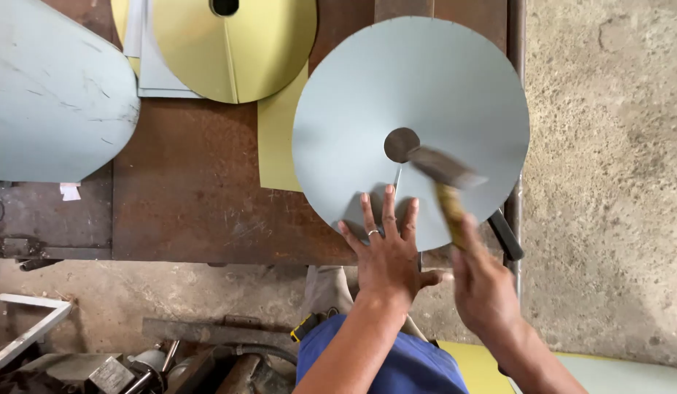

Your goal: Shaping circular metal sheets into cones by overlapping edges and hammering them over a metal bar.

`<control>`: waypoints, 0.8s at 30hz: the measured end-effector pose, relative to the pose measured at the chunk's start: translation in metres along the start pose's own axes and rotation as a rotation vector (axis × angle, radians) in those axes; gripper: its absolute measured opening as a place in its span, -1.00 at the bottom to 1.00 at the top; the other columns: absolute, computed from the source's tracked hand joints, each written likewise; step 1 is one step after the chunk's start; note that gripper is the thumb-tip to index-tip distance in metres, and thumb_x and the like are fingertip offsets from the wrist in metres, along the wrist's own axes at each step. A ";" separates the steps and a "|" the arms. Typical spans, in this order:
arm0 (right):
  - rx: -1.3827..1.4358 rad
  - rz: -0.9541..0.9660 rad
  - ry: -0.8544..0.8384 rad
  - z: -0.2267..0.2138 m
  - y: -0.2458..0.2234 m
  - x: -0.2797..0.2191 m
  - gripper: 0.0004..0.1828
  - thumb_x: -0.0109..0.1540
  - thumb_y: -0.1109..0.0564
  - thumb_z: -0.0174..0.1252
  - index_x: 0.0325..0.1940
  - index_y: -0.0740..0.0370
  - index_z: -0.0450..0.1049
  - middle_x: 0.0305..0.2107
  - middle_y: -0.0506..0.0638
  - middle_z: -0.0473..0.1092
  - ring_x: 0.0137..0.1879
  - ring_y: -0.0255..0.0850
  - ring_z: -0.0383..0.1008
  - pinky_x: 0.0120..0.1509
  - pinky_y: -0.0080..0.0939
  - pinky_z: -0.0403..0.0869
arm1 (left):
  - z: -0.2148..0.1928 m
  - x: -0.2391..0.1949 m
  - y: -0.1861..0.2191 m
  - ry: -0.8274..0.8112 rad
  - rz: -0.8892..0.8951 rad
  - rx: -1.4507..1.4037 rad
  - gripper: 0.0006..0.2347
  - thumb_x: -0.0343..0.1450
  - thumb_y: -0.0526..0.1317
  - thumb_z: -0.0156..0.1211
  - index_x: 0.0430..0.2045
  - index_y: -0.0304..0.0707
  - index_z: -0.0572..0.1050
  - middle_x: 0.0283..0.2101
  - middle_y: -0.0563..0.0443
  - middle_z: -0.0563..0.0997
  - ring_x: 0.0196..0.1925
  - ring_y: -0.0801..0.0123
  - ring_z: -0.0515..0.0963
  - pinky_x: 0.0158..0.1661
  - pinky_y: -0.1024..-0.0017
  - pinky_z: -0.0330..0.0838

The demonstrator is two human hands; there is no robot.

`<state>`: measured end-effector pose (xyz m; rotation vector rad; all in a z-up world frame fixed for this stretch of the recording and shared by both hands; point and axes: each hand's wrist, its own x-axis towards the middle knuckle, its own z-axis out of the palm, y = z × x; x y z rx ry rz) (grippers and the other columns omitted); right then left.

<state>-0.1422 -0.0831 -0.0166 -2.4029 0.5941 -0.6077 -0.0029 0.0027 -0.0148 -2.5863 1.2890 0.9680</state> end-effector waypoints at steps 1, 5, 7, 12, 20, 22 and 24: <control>0.000 -0.006 0.003 0.001 0.002 0.006 -0.38 0.41 0.15 -0.04 0.58 0.14 0.08 -0.13 0.52 0.45 -0.08 0.27 0.57 -0.13 0.04 0.55 | -0.001 -0.002 0.001 0.007 -0.002 0.000 -0.07 0.31 0.13 0.28 0.46 -0.02 -0.26 0.56 -0.26 -0.41 0.53 -0.42 -0.38 0.22 -0.65 -0.32; -0.110 0.375 -0.368 0.008 0.007 0.024 -0.34 0.34 0.11 0.05 0.55 -0.03 0.14 -0.61 0.35 0.43 -0.47 0.26 0.48 -0.33 0.16 0.42 | 0.011 -0.011 -0.001 0.059 0.002 0.086 -0.13 0.37 0.05 0.26 0.48 -0.05 -0.25 0.54 -0.33 -0.38 0.51 -0.48 -0.33 0.20 -0.66 -0.31; -0.129 0.289 -0.290 0.013 0.017 0.017 -0.35 0.33 0.12 0.06 0.53 -0.01 0.16 -0.61 0.34 0.41 -0.51 0.26 0.45 -0.34 0.16 0.42 | 0.012 -0.013 -0.002 0.075 0.003 0.109 -0.13 0.38 0.07 0.26 0.49 -0.05 -0.23 0.52 -0.38 -0.37 0.50 -0.50 -0.33 0.20 -0.64 -0.31; -0.020 0.425 -0.345 -0.001 0.000 0.018 -0.36 0.35 0.11 0.05 0.53 -0.05 0.15 -0.60 0.31 0.44 -0.52 0.17 0.52 -0.35 0.13 0.44 | -0.011 -0.028 0.000 -0.024 -0.040 -0.169 0.04 0.17 0.39 0.29 0.50 0.12 -0.17 0.54 -0.38 -0.41 0.53 -0.39 -0.40 0.24 -0.64 -0.37; -0.046 0.389 -0.381 0.002 0.007 0.009 -0.38 0.35 0.08 0.05 0.51 -0.04 0.15 -0.18 0.34 0.54 -0.32 0.12 0.60 -0.28 0.05 0.55 | -0.005 -0.019 0.001 0.048 -0.050 -0.180 0.05 0.15 0.38 0.35 0.46 0.06 -0.14 0.51 -0.36 -0.42 0.51 -0.38 -0.45 0.19 -0.66 -0.33; -0.102 0.547 -0.492 -0.007 -0.003 0.009 -0.43 0.39 0.01 0.07 0.49 -0.20 0.13 -0.37 0.24 0.59 -0.39 0.02 0.65 -0.24 0.03 0.57 | -0.012 -0.020 0.001 0.010 -0.052 -0.189 0.06 0.14 0.37 0.36 0.47 0.07 -0.16 0.50 -0.35 -0.44 0.50 -0.37 -0.47 0.19 -0.65 -0.34; 0.099 0.166 -0.041 -0.021 -0.013 -0.004 -0.45 0.41 0.14 -0.02 0.51 0.02 0.16 -0.27 0.29 0.53 -0.31 -0.03 0.62 -0.23 -0.03 0.55 | -0.012 -0.022 0.001 -0.051 -0.063 -0.254 0.08 0.12 0.37 0.36 0.48 0.09 -0.15 0.52 -0.32 -0.46 0.53 -0.35 -0.48 0.24 -0.62 -0.34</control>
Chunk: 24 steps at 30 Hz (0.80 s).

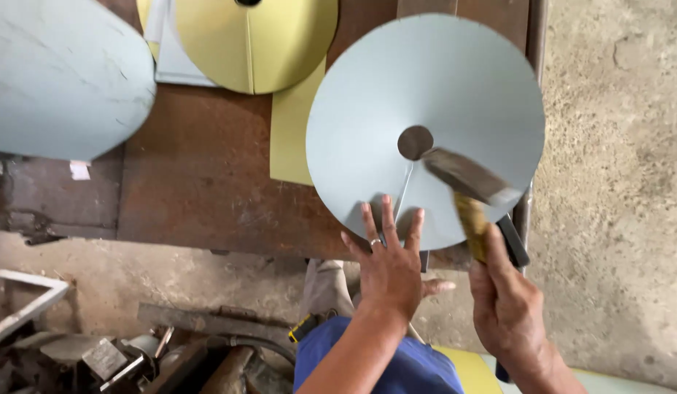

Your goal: Shaping circular metal sheets into cones by overlapping edges and hammering them over a metal bar.

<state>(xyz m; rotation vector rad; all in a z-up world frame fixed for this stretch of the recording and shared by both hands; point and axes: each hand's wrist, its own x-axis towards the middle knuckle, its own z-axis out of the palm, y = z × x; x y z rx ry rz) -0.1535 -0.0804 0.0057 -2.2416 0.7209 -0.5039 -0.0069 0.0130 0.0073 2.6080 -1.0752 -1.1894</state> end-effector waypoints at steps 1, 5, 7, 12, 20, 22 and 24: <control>-0.006 0.006 -0.016 0.003 0.003 -0.001 -0.45 0.41 0.14 -0.02 0.51 0.02 0.16 -0.27 0.29 0.53 -0.31 -0.03 0.62 -0.23 -0.03 0.55 | 0.013 -0.001 0.000 -0.012 -0.004 -0.013 0.08 0.12 0.37 0.36 0.48 0.09 -0.15 0.52 -0.32 -0.46 0.53 -0.35 -0.48 0.24 -0.62 -0.34; -0.171 0.223 -0.319 0.011 0.003 0.015 -0.36 0.33 0.12 0.06 0.53 -0.07 0.20 -0.27 0.36 0.53 -0.29 0.14 0.60 -0.22 0.06 0.54 | 0.012 0.003 0.000 0.116 0.029 0.054 0.06 0.15 0.36 0.35 0.48 0.05 -0.14 0.51 -0.36 -0.43 0.52 -0.39 -0.46 0.20 -0.68 -0.33; -0.258 0.334 -0.414 0.009 -0.001 0.015 -0.37 0.36 0.04 0.13 0.53 -0.18 0.21 -0.44 0.32 0.55 -0.38 0.11 0.61 -0.21 0.07 0.53 | -0.004 0.001 0.002 0.086 0.017 0.056 0.06 0.16 0.36 0.35 0.48 0.05 -0.16 0.50 -0.36 -0.44 0.51 -0.39 -0.47 0.20 -0.69 -0.35; -0.142 0.097 -0.262 0.026 0.022 -0.002 -0.34 0.27 0.18 0.08 0.49 0.05 0.21 -0.28 0.42 0.52 -0.33 0.25 0.56 -0.31 0.13 0.50 | 0.026 0.007 -0.004 0.114 0.026 0.062 -0.06 0.23 0.19 0.36 0.46 0.11 -0.13 0.54 -0.37 -0.39 0.52 -0.44 -0.43 0.17 -0.67 -0.37; -0.188 0.162 -0.274 0.032 0.029 0.003 -0.36 0.33 0.13 0.08 0.52 0.01 0.19 -0.54 0.35 0.46 -0.43 0.21 0.55 -0.32 0.10 0.48 | 0.054 -0.015 -0.019 0.300 0.101 0.099 -0.14 0.28 0.22 0.30 0.45 0.10 -0.05 0.50 -0.42 -0.31 0.51 -0.39 -0.39 0.18 -0.69 -0.40; -0.209 0.184 -0.298 0.022 0.019 0.001 -0.36 0.33 0.12 0.08 0.53 0.00 0.18 -0.55 0.35 0.46 -0.45 0.21 0.53 -0.33 0.11 0.46 | 0.042 -0.028 -0.014 0.256 0.091 0.037 -0.09 0.24 0.28 0.30 0.45 0.11 -0.06 0.51 -0.40 -0.33 0.52 -0.36 -0.40 0.21 -0.67 -0.41; -0.102 0.203 -0.280 0.013 0.013 0.001 -0.39 0.33 0.10 0.07 0.49 -0.05 0.22 -0.55 0.31 0.49 -0.47 0.12 0.59 -0.32 0.06 0.50 | 0.027 -0.028 -0.010 0.105 0.040 -0.030 0.01 0.15 0.38 0.29 0.47 0.17 -0.11 0.52 -0.36 -0.40 0.53 -0.30 -0.48 0.24 -0.63 -0.44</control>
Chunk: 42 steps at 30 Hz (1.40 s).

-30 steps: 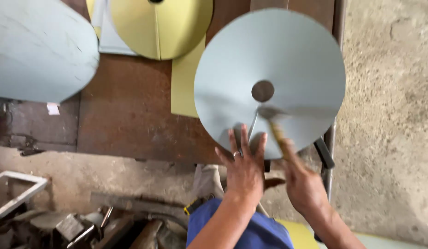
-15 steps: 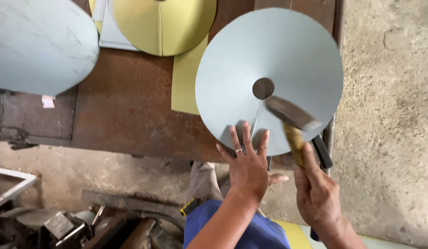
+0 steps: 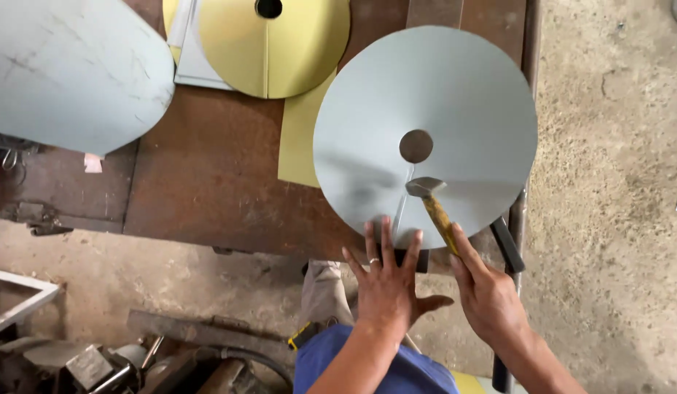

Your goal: Shaping circular metal sheets into cones by overlapping edges and hammering them over a metal bar.

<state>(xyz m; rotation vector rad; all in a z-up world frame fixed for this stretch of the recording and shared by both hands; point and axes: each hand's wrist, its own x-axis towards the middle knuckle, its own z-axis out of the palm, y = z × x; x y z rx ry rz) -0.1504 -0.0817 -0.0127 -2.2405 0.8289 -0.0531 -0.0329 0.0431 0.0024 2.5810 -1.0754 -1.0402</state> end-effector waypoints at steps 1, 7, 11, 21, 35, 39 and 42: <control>0.002 -0.003 0.008 -0.001 0.000 -0.001 -0.39 0.33 0.10 0.07 0.49 -0.05 0.22 -0.55 0.31 0.49 -0.47 0.12 0.59 -0.32 0.06 0.50 | 0.000 0.008 -0.003 0.006 0.004 0.005 0.01 0.15 0.38 0.29 0.47 0.17 -0.11 0.52 -0.36 -0.40 0.53 -0.30 -0.48 0.24 -0.63 -0.44; -0.067 0.012 -0.052 0.007 0.005 0.001 -0.36 0.30 0.12 0.07 0.49 -0.06 0.23 -0.33 0.33 0.53 -0.45 0.13 0.58 -0.41 0.08 0.49 | 0.021 0.011 -0.004 0.117 0.017 0.029 0.03 0.11 0.47 0.22 0.46 0.18 -0.06 0.52 -0.32 -0.37 0.53 -0.28 -0.45 0.21 -0.66 -0.41; 0.004 -0.132 0.062 -0.004 0.004 -0.015 -0.41 0.37 0.08 0.04 0.51 -0.10 0.18 -0.39 0.23 0.55 -0.41 0.00 0.63 -0.37 -0.05 0.54 | 0.018 0.011 -0.003 0.049 -0.002 0.001 0.03 0.10 0.47 0.22 0.46 0.21 -0.08 0.52 -0.32 -0.38 0.53 -0.30 -0.44 0.21 -0.66 -0.45; 0.124 -0.127 0.159 0.008 0.025 -0.041 -0.44 0.35 0.15 0.06 0.46 0.04 0.22 -0.54 0.20 0.47 -0.50 -0.02 0.46 -0.45 -0.09 0.44 | 0.029 0.013 -0.003 0.085 0.002 -0.004 0.02 0.13 0.43 0.24 0.47 0.19 -0.08 0.54 -0.38 -0.35 0.53 -0.37 -0.44 0.20 -0.65 -0.47; -0.011 -0.168 0.043 0.007 0.018 -0.024 -0.41 0.29 0.19 0.11 0.43 0.13 0.27 -0.50 0.31 0.45 -0.44 0.16 0.53 -0.37 0.02 0.46 | 0.051 0.004 -0.015 0.288 0.025 0.013 -0.06 0.13 0.41 0.28 0.43 0.19 0.10 0.51 -0.41 -0.26 0.52 -0.41 -0.30 0.23 -0.60 -0.40; -0.094 -0.177 -0.087 -0.001 0.012 -0.024 -0.33 0.24 0.18 0.15 0.47 0.11 0.27 -0.48 0.30 0.49 -0.42 0.20 0.52 -0.37 0.08 0.46 | 0.066 0.003 -0.013 0.420 0.064 0.105 -0.05 0.12 0.43 0.25 0.44 0.20 0.11 0.53 -0.43 -0.27 0.54 -0.40 -0.31 0.23 -0.63 -0.36; -0.001 -0.199 0.018 0.001 0.016 -0.035 -0.39 0.28 0.15 0.13 0.45 0.05 0.27 -0.42 0.22 0.52 -0.44 0.00 0.60 -0.37 -0.01 0.52 | 0.056 0.003 -0.013 0.312 0.020 0.024 -0.09 0.13 0.43 0.23 0.40 0.21 0.12 0.52 -0.42 -0.28 0.53 -0.41 -0.35 0.23 -0.67 -0.39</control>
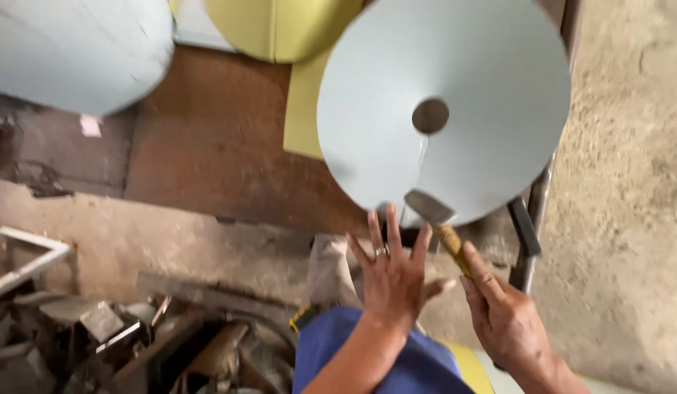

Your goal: Shaping circular metal sheets into cones by overlapping edges and hammering them over a metal bar.

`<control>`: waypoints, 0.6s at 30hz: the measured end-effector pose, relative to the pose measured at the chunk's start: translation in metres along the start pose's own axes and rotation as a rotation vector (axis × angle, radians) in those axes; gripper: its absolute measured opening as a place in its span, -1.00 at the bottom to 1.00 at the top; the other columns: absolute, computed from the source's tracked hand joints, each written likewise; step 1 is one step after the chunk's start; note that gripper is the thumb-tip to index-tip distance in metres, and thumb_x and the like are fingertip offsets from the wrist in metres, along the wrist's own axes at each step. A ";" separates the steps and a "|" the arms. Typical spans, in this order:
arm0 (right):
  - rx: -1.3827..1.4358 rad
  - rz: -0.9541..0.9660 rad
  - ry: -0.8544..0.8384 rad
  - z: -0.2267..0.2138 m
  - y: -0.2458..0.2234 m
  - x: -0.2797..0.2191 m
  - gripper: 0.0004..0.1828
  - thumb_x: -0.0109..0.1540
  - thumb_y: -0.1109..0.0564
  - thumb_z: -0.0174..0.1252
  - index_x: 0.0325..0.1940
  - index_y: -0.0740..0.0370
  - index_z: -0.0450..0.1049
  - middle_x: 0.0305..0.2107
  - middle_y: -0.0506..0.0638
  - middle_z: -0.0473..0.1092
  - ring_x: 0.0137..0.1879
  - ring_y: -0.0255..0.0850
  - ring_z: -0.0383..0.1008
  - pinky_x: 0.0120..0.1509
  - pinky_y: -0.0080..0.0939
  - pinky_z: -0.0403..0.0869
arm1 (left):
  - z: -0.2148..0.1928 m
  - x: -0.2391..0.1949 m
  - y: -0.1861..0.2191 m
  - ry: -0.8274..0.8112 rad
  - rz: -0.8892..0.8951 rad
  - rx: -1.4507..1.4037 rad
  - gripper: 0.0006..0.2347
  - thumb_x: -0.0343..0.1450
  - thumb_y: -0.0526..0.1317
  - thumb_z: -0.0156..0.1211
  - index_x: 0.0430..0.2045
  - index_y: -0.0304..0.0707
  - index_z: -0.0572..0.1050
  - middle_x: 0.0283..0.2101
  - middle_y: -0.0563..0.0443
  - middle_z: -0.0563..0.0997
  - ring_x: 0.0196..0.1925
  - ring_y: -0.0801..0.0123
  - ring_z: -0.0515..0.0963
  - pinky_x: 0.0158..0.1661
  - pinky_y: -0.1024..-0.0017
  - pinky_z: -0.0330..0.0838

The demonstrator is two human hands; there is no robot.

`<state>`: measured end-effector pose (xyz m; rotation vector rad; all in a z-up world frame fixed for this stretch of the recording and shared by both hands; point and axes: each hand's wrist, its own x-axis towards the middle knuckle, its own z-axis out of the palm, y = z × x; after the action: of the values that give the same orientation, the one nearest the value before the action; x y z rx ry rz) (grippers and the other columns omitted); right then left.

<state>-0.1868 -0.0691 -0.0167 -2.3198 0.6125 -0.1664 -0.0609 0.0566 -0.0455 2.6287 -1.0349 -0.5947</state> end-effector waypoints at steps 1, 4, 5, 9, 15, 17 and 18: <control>-0.004 0.018 -0.021 0.000 0.000 -0.008 -0.39 0.28 0.15 0.13 0.45 0.05 0.27 -0.42 0.22 0.52 -0.44 0.00 0.60 -0.37 -0.01 0.52 | 0.004 -0.010 0.003 -0.024 -0.008 -0.012 -0.09 0.13 0.43 0.23 0.40 0.21 0.12 0.52 -0.42 -0.28 0.53 -0.41 -0.35 0.23 -0.67 -0.39; -0.121 0.175 -0.143 -0.001 -0.004 0.006 -0.35 0.27 0.12 0.15 0.47 -0.04 0.26 -0.38 0.21 0.56 -0.48 0.06 0.58 -0.34 0.05 0.53 | -0.002 0.001 0.000 -0.027 0.000 -0.008 -0.11 0.16 0.44 0.18 0.40 0.19 0.13 0.50 -0.40 -0.27 0.51 -0.41 -0.36 0.22 -0.65 -0.42; -0.065 0.060 -0.080 -0.006 -0.007 0.007 -0.38 0.29 0.13 0.12 0.46 0.00 0.27 -0.29 0.23 0.56 -0.33 0.07 0.61 -0.30 0.00 0.56 | -0.004 0.007 -0.002 -0.024 0.009 -0.001 -0.12 0.16 0.44 0.17 0.39 0.18 0.14 0.50 -0.40 -0.27 0.50 -0.42 -0.35 0.22 -0.65 -0.43; -0.102 0.132 -0.157 -0.006 -0.017 0.001 -0.40 0.27 0.13 0.15 0.42 -0.03 0.29 -0.20 0.23 0.58 -0.34 0.10 0.63 -0.29 -0.01 0.56 | -0.007 -0.006 0.006 -0.066 -0.008 0.000 -0.14 0.18 0.42 0.17 0.38 0.11 0.17 0.50 -0.41 -0.26 0.50 -0.44 -0.31 0.22 -0.64 -0.43; -0.053 0.175 -0.130 0.002 -0.009 -0.004 -0.37 0.28 0.14 0.14 0.46 -0.04 0.28 -0.32 0.20 0.57 -0.37 0.11 0.59 -0.28 0.00 0.52 | -0.022 -0.021 0.000 0.017 0.073 -0.083 -0.23 0.20 0.24 0.32 0.30 -0.02 0.31 0.47 -0.49 -0.04 0.50 -0.43 -0.11 0.23 -0.55 -0.28; -0.073 0.092 -0.089 0.005 0.002 0.000 -0.36 0.26 0.13 0.16 0.45 -0.07 0.29 -0.33 0.19 0.57 -0.36 0.09 0.60 -0.30 -0.01 0.53 | -0.024 -0.017 -0.032 0.153 0.104 -0.078 -0.35 0.28 0.16 0.32 0.24 -0.11 0.39 0.40 -0.48 0.14 0.46 -0.36 0.07 0.23 -0.39 -0.07; -0.102 0.053 -0.064 0.006 0.004 -0.008 -0.35 0.25 0.11 0.18 0.44 -0.10 0.29 -0.35 0.18 0.57 -0.35 0.08 0.61 -0.32 -0.01 0.54 | -0.025 -0.018 -0.047 0.247 0.143 -0.095 -0.48 0.36 0.07 0.32 0.17 -0.19 0.47 0.33 -0.45 0.32 0.41 -0.28 0.25 0.24 -0.22 0.14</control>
<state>-0.1939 -0.0643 -0.0237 -2.3941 0.6630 -0.0369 -0.0339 0.1046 -0.0358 2.4443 -1.0764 -0.2726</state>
